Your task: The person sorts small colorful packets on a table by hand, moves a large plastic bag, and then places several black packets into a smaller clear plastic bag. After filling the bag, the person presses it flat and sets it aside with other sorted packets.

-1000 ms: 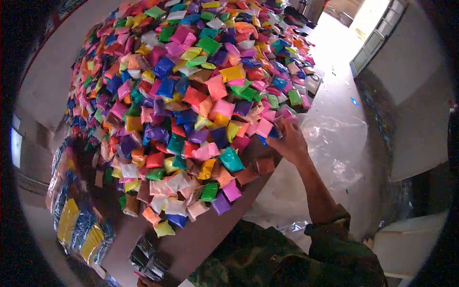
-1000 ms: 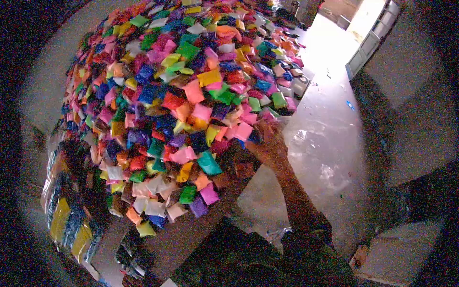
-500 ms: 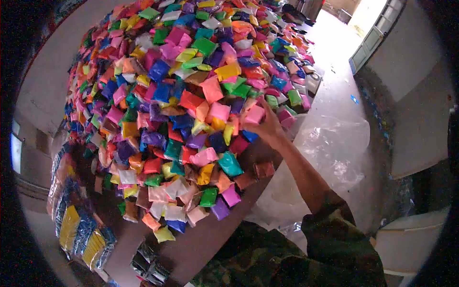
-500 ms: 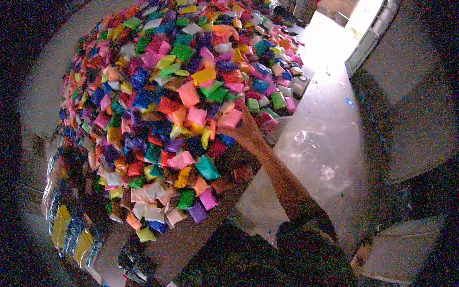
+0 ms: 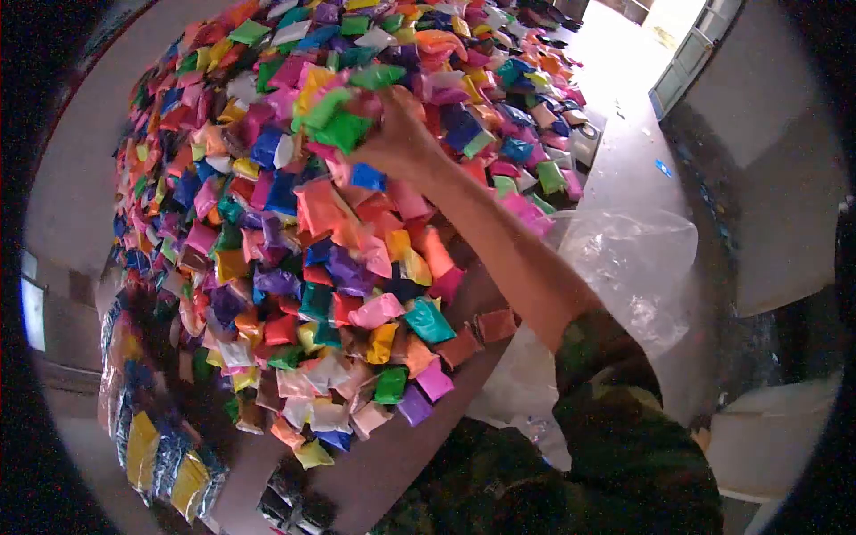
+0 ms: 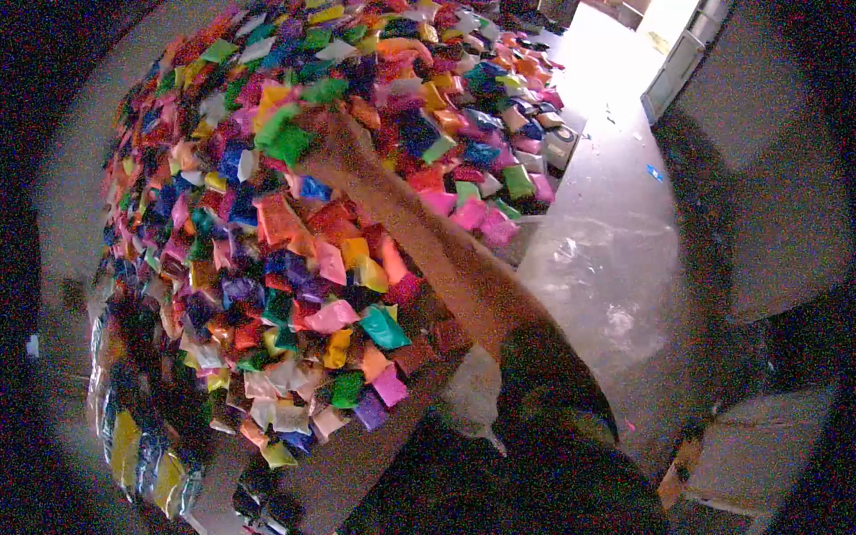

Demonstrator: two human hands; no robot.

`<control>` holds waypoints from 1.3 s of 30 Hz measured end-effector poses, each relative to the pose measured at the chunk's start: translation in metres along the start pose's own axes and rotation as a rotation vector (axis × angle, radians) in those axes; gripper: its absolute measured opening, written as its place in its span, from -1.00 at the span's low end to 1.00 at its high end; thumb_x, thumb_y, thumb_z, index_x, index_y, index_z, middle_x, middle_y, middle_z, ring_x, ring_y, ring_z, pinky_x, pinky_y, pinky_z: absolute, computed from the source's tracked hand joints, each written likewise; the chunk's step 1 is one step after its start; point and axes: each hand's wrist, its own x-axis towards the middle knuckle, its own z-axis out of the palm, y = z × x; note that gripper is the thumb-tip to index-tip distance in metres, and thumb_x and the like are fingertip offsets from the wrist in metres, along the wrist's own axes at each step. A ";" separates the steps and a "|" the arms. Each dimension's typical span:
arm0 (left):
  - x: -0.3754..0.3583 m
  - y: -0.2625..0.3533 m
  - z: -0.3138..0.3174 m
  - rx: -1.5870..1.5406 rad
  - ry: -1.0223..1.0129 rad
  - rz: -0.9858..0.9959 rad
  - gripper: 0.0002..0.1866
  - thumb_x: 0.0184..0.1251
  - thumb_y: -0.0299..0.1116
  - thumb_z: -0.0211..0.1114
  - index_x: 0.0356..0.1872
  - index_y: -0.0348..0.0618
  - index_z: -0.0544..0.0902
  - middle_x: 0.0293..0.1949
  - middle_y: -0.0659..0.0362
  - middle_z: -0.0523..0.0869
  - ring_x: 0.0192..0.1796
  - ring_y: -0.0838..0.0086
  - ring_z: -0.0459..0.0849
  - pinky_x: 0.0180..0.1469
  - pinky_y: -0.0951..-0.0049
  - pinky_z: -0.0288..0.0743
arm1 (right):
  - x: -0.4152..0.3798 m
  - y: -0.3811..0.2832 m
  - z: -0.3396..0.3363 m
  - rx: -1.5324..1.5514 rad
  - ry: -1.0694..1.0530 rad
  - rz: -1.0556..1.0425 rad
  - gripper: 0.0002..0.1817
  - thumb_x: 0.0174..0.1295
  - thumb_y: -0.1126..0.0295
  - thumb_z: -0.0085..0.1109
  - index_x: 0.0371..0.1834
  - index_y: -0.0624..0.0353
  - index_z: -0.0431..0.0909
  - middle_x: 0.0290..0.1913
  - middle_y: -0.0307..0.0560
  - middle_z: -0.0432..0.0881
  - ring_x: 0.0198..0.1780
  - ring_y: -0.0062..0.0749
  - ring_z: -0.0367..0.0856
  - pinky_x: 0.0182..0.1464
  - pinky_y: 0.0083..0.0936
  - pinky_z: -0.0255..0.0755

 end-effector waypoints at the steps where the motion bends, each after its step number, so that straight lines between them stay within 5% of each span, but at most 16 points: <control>1: -0.001 0.003 -0.001 -0.014 0.008 0.003 -0.66 0.52 -0.16 0.40 -0.25 -0.31 0.79 -0.37 0.01 0.75 -0.33 0.22 0.67 -0.19 0.15 0.61 | 0.010 -0.002 0.001 -0.049 -0.012 -0.055 -0.21 0.00 0.38 0.59 0.37 0.07 0.43 0.21 -0.09 0.63 0.19 -0.34 0.64 0.26 -0.36 0.53; 5: 0.000 0.015 -0.003 -0.070 0.030 0.020 -0.70 0.49 -0.21 0.44 -0.26 -0.30 0.79 -0.40 0.04 0.74 -0.37 0.26 0.66 -0.23 0.19 0.61 | 0.045 0.006 0.019 0.428 -0.154 0.139 -0.50 0.21 0.11 0.38 0.18 0.01 0.53 -0.03 -0.11 0.70 0.06 -0.34 0.70 0.12 -0.33 0.59; 7: 0.001 0.017 -0.001 -0.055 0.027 0.006 -0.70 0.49 -0.21 0.44 -0.26 -0.29 0.79 -0.40 0.04 0.74 -0.36 0.26 0.66 -0.23 0.19 0.61 | 0.065 0.024 0.036 0.310 -0.065 -0.012 -0.76 0.33 0.15 0.18 -0.06 -0.02 0.64 -0.34 -0.17 0.72 -0.24 -0.32 0.76 -0.21 -0.23 0.62; 9: 0.002 0.016 0.002 -0.042 0.015 -0.027 -0.70 0.50 -0.21 0.44 -0.26 -0.29 0.79 -0.40 0.04 0.75 -0.36 0.26 0.66 -0.23 0.19 0.61 | 0.083 0.017 0.020 0.134 -0.299 -0.007 -0.56 0.09 0.37 0.42 0.06 0.12 0.57 -0.23 -0.21 0.75 -0.21 -0.47 0.73 -0.16 -0.39 0.62; 12: 0.003 0.014 0.002 -0.035 0.007 -0.055 -0.70 0.50 -0.21 0.44 -0.26 -0.29 0.80 -0.39 0.03 0.75 -0.36 0.25 0.66 -0.23 0.19 0.61 | 0.107 0.024 0.024 -0.099 -0.416 -0.408 -0.27 -0.12 0.37 0.60 0.20 0.23 0.48 -0.22 -0.20 0.76 -0.26 -0.51 0.71 -0.14 -0.42 0.63; 15: 0.003 0.014 0.003 -0.030 -0.001 -0.071 -0.70 0.50 -0.20 0.43 -0.26 -0.29 0.80 -0.39 0.03 0.75 -0.36 0.25 0.67 -0.23 0.18 0.61 | 0.089 0.000 -0.004 0.050 -0.532 0.031 -0.10 -0.13 0.29 0.62 0.34 0.28 0.40 -0.20 -0.10 0.77 -0.21 -0.48 0.72 -0.10 -0.40 0.64; 20: 0.004 0.015 0.004 -0.031 -0.006 -0.084 -0.70 0.50 -0.20 0.43 -0.26 -0.29 0.80 -0.39 0.03 0.75 -0.36 0.25 0.67 -0.23 0.18 0.61 | 0.068 -0.034 -0.027 -0.107 -0.660 0.064 0.15 -0.08 0.17 0.62 0.59 0.32 0.17 0.00 0.15 0.74 -0.04 -0.39 0.76 0.00 -0.40 0.66; 23: 0.004 0.016 0.006 -0.035 -0.012 -0.087 -0.71 0.50 -0.20 0.43 -0.26 -0.29 0.80 -0.39 0.03 0.75 -0.35 0.25 0.67 -0.23 0.18 0.61 | 0.053 -0.002 -0.022 -0.103 -0.493 -0.141 0.15 -0.01 0.17 0.60 0.64 0.27 0.12 0.20 0.23 0.67 0.07 -0.33 0.75 0.03 -0.36 0.66; 26: 0.003 0.015 0.005 -0.040 -0.010 -0.087 -0.71 0.50 -0.20 0.43 -0.26 -0.29 0.80 -0.39 0.03 0.75 -0.35 0.24 0.67 -0.22 0.18 0.61 | 0.025 0.006 -0.034 0.173 -0.439 0.038 -0.02 0.17 0.27 0.49 0.63 0.24 0.14 0.32 0.24 0.60 0.14 -0.32 0.74 0.03 -0.32 0.67; 29: 0.002 0.012 0.002 -0.036 -0.008 -0.085 -0.71 0.50 -0.20 0.43 -0.26 -0.28 0.80 -0.38 0.03 0.75 -0.35 0.24 0.67 -0.22 0.18 0.61 | -0.008 0.005 -0.056 0.490 -0.328 0.363 -0.30 0.33 0.39 0.32 0.53 0.23 0.32 0.23 0.14 0.68 0.12 -0.33 0.75 0.00 -0.29 0.68; 31: 0.002 0.010 0.001 -0.029 -0.008 -0.081 -0.71 0.50 -0.20 0.43 -0.26 -0.28 0.80 -0.38 0.03 0.75 -0.35 0.24 0.68 -0.22 0.18 0.61 | -0.025 0.037 -0.070 -0.060 -0.325 0.335 -0.54 0.38 0.45 0.22 0.35 0.21 0.52 0.10 0.11 0.76 0.07 -0.30 0.78 -0.03 -0.29 0.68; 33: 0.001 0.010 0.001 -0.026 -0.007 -0.081 -0.70 0.50 -0.20 0.43 -0.26 -0.28 0.80 -0.38 0.03 0.76 -0.35 0.24 0.68 -0.22 0.18 0.61 | -0.057 0.081 -0.072 -0.347 -0.207 0.173 -0.57 0.28 0.35 0.34 0.21 0.19 0.61 -0.04 0.10 0.79 -0.01 -0.16 0.81 -0.02 -0.22 0.68; 36: 0.002 0.015 0.001 -0.059 -0.011 -0.101 -0.70 0.50 -0.19 0.43 -0.26 -0.28 0.80 -0.38 0.02 0.76 -0.34 0.23 0.68 -0.22 0.18 0.62 | -0.098 0.074 -0.074 -0.497 -0.391 0.322 -0.50 0.15 0.27 0.43 0.17 0.13 0.63 -0.01 0.11 0.75 0.00 -0.01 0.77 0.03 -0.14 0.65; 39: 0.002 0.017 0.001 -0.087 -0.013 -0.117 -0.70 0.50 -0.19 0.43 -0.26 -0.28 0.80 -0.37 0.02 0.76 -0.34 0.22 0.68 -0.21 0.18 0.62 | -0.133 0.098 -0.053 -0.520 -0.152 0.051 -0.46 0.05 0.24 0.48 0.15 0.09 0.66 0.01 0.07 0.72 0.06 0.03 0.74 0.07 -0.10 0.62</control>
